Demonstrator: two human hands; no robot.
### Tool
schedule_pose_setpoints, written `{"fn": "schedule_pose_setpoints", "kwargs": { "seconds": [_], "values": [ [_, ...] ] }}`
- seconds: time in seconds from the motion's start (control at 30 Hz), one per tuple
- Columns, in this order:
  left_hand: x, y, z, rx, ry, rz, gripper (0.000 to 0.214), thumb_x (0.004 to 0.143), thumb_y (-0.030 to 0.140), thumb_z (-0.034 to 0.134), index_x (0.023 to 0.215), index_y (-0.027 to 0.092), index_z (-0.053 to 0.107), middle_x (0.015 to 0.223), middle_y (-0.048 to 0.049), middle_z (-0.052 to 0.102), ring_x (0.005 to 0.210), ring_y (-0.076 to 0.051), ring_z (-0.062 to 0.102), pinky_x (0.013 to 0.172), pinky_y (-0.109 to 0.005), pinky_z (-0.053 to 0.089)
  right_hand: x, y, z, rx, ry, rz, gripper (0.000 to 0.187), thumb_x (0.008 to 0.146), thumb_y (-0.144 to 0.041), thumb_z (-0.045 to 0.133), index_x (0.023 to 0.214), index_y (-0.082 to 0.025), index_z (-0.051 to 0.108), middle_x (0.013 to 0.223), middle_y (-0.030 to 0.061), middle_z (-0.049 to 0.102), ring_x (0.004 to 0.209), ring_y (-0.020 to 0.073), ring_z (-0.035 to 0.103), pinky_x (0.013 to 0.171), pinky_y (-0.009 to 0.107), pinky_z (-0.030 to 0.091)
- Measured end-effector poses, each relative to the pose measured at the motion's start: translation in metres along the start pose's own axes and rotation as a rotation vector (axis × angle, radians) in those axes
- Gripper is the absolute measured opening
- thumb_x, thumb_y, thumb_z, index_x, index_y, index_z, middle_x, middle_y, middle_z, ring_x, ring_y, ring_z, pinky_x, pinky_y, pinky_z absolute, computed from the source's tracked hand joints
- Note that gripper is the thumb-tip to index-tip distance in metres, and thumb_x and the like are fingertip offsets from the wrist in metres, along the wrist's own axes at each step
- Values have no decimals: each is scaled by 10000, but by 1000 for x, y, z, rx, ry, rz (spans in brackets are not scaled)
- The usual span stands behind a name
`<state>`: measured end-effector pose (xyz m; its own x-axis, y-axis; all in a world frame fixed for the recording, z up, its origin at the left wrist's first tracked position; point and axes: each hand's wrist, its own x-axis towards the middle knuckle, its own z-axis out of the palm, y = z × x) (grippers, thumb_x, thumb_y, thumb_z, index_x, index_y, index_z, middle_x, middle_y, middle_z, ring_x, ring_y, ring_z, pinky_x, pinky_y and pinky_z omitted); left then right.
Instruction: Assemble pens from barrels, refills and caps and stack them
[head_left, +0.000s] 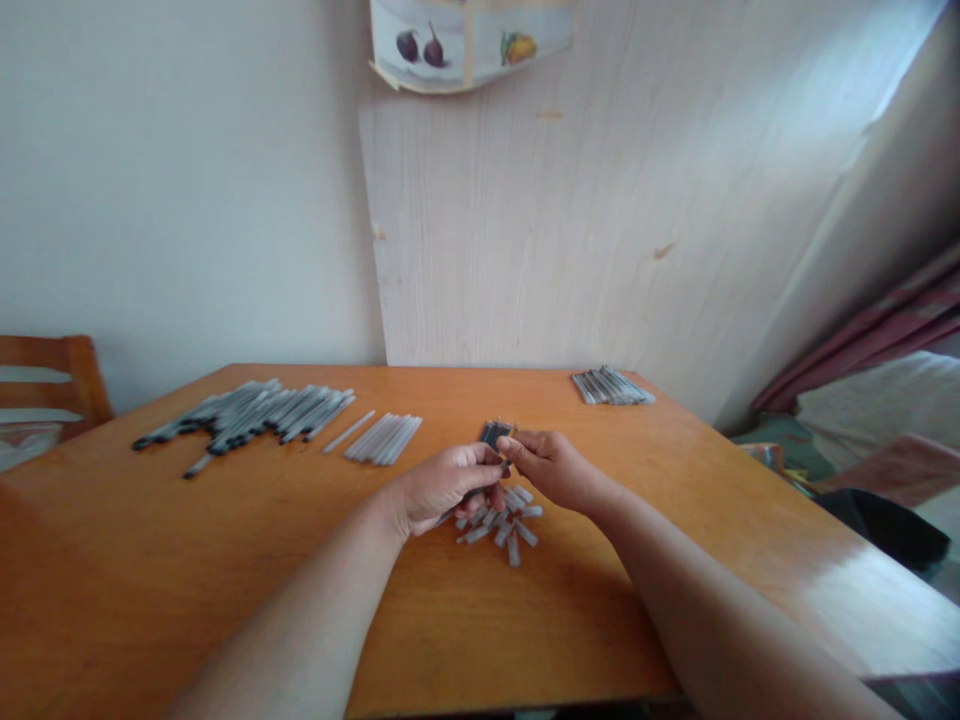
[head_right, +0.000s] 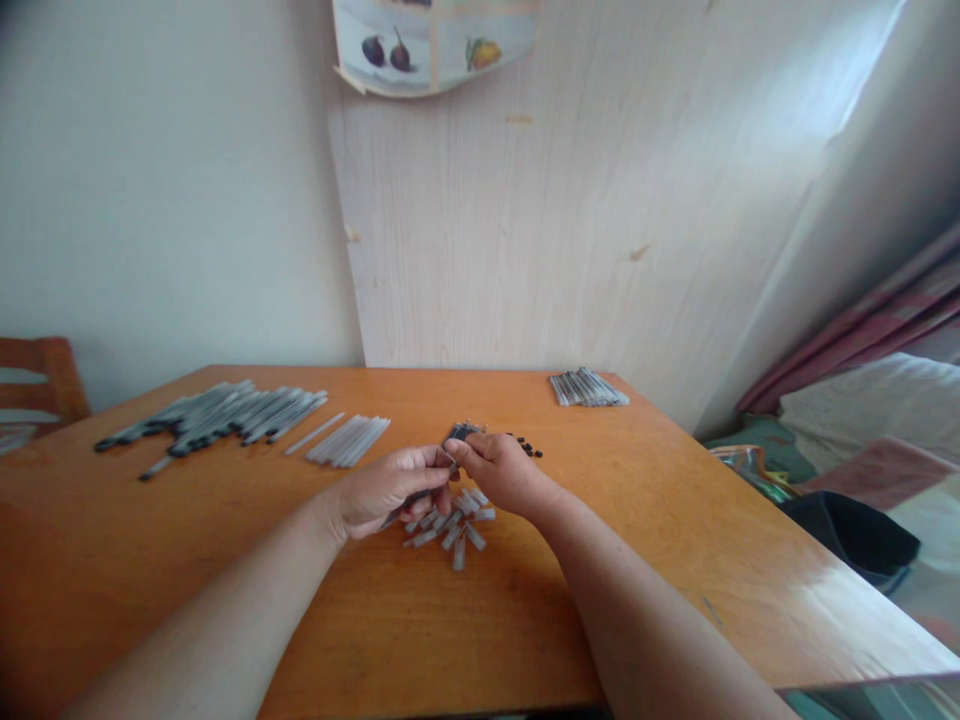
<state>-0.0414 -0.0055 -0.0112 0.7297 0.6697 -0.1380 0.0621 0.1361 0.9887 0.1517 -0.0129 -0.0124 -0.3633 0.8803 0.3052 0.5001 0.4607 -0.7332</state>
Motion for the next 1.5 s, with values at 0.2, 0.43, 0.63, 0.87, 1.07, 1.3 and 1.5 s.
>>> {"fn": "schedule_pose_setpoints", "kwargs": {
  "seconds": [0.2, 0.43, 0.63, 0.87, 1.07, 1.3, 1.5],
  "values": [
    [0, 0, -1, -41, 18, 13, 294, 823, 393, 622, 946, 155, 500, 682, -26, 642, 401, -36, 398, 399, -175, 197, -2, -5, -3, 66, 12, 8, 522, 939, -588, 315, 728, -167, 540, 634, -7, 474, 591, 106, 438, 560, 235, 349],
    [-1, 1, 0, -58, 41, 17, 313, 833, 422, 614, 951, 148, 518, 692, -32, 648, 405, -32, 396, 404, -184, 196, -5, -9, -8, 86, 19, 53, 316, 935, -442, 427, 807, -174, 535, 682, 2, 553, 616, 110, 508, 575, 234, 389],
    [-1, 1, 0, -44, 33, 14, 316, 818, 412, 633, 936, 144, 514, 687, -33, 647, 397, -31, 393, 397, -182, 193, -4, -5, -4, 48, 14, 8, 256, 920, -394, 456, 793, -182, 523, 660, -12, 539, 586, 101, 484, 549, 227, 375],
    [-1, 1, 0, -28, 32, 15, 282, 830, 375, 608, 968, 150, 509, 687, -23, 642, 400, -31, 381, 396, -179, 192, -2, -1, -1, -45, 43, -41, 341, 932, -453, 430, 751, -182, 531, 645, -8, 526, 601, 107, 471, 578, 235, 364],
    [0, 1, 0, -8, 20, 3, 259, 841, 365, 593, 962, 156, 499, 690, -24, 643, 399, -31, 374, 398, -177, 205, 1, -2, 0, -17, 26, -79, 412, 945, -508, 388, 750, -175, 535, 708, 6, 545, 665, 117, 483, 640, 246, 373],
    [-2, 3, 0, -18, 31, 17, 295, 848, 407, 589, 965, 144, 525, 710, -41, 648, 409, -32, 387, 405, -180, 206, -3, -10, -4, 35, -9, -65, 386, 972, -458, 347, 773, -178, 523, 682, -4, 516, 635, 111, 466, 627, 243, 369],
    [-1, 1, -2, -42, 47, 16, 364, 829, 448, 613, 993, 132, 536, 724, -57, 660, 428, -44, 426, 415, -188, 221, -2, -8, -4, -33, 22, -78, 323, 959, -396, 394, 745, -181, 504, 684, -7, 529, 634, 106, 477, 606, 233, 354]
  ]
}}
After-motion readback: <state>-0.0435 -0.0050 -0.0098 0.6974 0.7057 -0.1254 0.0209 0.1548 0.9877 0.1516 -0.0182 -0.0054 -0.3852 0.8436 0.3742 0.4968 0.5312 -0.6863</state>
